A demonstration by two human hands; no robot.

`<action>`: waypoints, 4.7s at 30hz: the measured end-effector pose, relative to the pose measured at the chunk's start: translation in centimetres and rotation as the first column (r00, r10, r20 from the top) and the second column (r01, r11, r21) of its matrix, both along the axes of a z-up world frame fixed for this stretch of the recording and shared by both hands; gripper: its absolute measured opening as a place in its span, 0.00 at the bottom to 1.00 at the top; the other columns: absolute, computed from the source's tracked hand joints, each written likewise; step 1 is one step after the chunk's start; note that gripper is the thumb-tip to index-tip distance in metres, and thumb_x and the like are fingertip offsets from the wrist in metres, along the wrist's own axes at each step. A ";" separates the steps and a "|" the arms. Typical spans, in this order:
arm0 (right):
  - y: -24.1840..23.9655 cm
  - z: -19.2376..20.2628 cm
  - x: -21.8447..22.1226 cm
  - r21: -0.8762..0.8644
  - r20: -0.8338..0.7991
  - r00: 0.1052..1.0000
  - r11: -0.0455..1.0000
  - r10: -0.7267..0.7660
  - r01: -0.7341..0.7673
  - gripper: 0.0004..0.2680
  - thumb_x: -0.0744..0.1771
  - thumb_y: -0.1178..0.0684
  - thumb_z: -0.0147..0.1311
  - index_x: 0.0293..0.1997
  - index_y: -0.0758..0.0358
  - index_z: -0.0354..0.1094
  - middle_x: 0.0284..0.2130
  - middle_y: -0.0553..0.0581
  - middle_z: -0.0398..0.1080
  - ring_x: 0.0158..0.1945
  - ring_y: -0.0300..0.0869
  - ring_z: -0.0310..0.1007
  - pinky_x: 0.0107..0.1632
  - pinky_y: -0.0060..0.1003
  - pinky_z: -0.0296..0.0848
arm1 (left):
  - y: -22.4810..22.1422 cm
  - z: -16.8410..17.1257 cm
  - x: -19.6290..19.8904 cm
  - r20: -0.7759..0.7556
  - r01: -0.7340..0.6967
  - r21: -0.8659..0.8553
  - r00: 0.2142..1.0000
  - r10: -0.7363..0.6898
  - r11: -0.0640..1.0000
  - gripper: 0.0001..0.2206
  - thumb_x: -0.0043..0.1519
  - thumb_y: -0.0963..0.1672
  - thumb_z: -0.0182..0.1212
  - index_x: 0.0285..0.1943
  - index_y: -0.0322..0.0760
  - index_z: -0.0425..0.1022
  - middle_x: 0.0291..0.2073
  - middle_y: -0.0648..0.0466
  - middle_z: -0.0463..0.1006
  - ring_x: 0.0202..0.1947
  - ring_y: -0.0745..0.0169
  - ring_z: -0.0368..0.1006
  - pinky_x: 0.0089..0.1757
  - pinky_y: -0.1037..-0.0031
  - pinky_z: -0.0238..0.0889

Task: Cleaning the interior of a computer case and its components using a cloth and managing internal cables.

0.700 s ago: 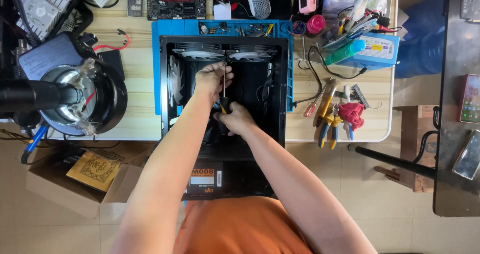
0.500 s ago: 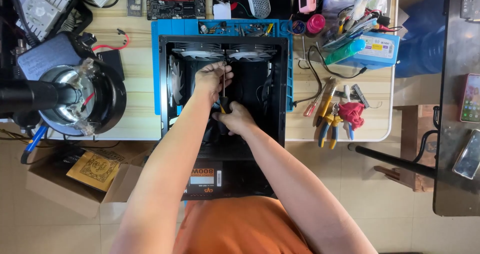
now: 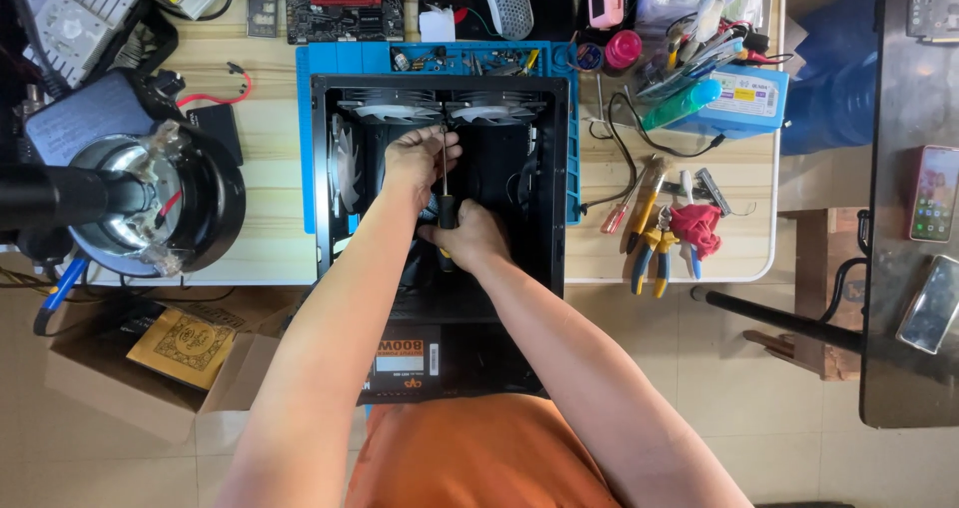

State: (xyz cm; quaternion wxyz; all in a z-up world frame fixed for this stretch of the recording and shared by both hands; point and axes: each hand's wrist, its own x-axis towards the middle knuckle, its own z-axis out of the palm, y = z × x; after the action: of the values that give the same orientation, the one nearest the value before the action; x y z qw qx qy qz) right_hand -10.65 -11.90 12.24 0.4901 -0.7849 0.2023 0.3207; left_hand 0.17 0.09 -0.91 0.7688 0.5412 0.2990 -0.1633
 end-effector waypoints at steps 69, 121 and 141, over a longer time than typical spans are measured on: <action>0.2 -5.1 0.7 0.070 0.107 0.994 0.997 0.012 -0.020 0.18 0.68 0.52 0.53 0.64 0.69 0.75 0.51 0.64 0.80 0.59 0.51 0.80 0.54 0.47 0.80 | 2.0 4.1 -6.6 -0.027 0.398 0.664 0.859 -0.511 0.633 0.16 0.60 0.49 0.76 0.55 0.43 0.88 0.50 0.49 0.89 0.58 0.40 0.83 0.52 0.53 0.78; -5.1 4.4 -13.0 0.765 -0.531 0.640 0.010 -0.555 0.644 0.17 0.77 0.41 0.42 0.66 0.62 0.69 0.37 0.48 0.74 0.35 0.37 0.73 0.39 0.30 0.75 | -8.5 15.0 -3.9 0.336 0.453 0.252 0.788 -0.516 0.855 0.25 0.68 0.42 0.65 0.77 0.38 0.71 0.36 0.46 0.87 0.28 0.59 0.84 0.28 0.71 0.82; -5.0 3.3 -13.7 0.783 -0.507 0.586 -0.053 -0.632 0.620 0.18 0.77 0.38 0.39 0.63 0.62 0.70 0.34 0.49 0.73 0.33 0.40 0.74 0.38 0.34 0.74 | -8.8 14.4 -4.1 0.330 0.426 0.225 0.813 -0.480 0.876 0.26 0.68 0.40 0.64 0.78 0.40 0.70 0.34 0.43 0.86 0.26 0.54 0.85 0.27 0.65 0.84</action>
State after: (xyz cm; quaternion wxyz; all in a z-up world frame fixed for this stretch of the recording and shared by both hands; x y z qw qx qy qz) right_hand -24.38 -16.89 15.51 0.9279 -0.1727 0.3125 0.1078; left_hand -3.96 -8.76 13.47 0.7100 0.6707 0.0190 -0.2137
